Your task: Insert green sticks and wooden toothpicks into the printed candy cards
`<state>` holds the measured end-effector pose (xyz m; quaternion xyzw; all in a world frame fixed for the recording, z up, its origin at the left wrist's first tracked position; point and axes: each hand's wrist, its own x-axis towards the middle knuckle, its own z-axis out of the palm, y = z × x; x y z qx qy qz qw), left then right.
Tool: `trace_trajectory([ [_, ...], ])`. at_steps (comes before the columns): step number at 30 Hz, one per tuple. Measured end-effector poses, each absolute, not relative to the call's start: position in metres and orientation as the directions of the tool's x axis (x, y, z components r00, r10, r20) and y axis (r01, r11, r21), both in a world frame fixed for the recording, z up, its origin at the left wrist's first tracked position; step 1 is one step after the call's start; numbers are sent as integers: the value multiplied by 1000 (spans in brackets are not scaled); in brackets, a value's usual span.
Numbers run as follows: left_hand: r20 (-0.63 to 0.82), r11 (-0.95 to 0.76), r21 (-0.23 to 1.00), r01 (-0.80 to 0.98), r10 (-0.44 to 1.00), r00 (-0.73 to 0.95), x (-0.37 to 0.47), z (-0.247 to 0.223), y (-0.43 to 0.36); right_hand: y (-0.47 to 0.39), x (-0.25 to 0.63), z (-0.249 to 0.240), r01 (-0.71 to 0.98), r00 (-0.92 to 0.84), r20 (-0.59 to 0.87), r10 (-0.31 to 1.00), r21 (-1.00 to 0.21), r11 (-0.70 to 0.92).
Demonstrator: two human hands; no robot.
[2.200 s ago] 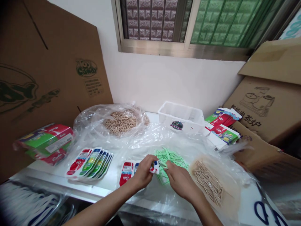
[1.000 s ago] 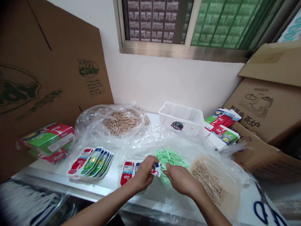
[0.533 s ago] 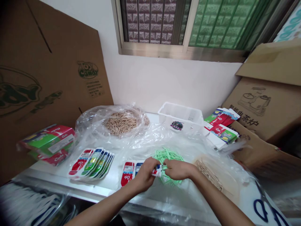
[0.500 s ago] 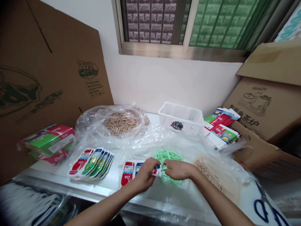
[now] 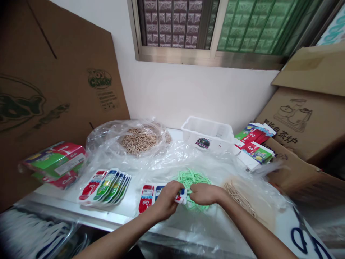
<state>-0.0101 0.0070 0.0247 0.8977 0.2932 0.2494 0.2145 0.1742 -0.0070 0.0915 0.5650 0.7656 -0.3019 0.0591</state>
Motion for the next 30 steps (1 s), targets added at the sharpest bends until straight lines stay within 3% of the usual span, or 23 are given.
trace_trajectory([
  [4,195,-761,455,462,591,783,-2,29,2,-8,167,92,923,-344,-433,833,-317,216],
  [7,139,-628,613,480,683,717,0,30,2,-4,169,94,899,-383,-346,857,-355,258],
  [10,74,-309,898,313,807,586,-2,28,5,-1,173,88,806,-312,-167,935,-568,167],
  [12,10,-93,988,125,837,547,-3,26,6,-3,172,76,651,-212,-143,967,-759,30],
  [14,-51,57,998,5,849,527,-3,24,4,-7,168,63,461,-147,-142,979,-885,-60],
  [17,-115,174,982,-79,867,485,-1,23,-1,-14,160,47,295,-61,-91,994,-953,-69],
  [23,-151,296,921,-252,869,471,4,30,-12,-23,148,40,323,102,-8,995,-946,-41],
  [30,-140,285,927,-243,865,482,-2,24,-11,-32,138,47,298,121,17,993,-954,-20],
])
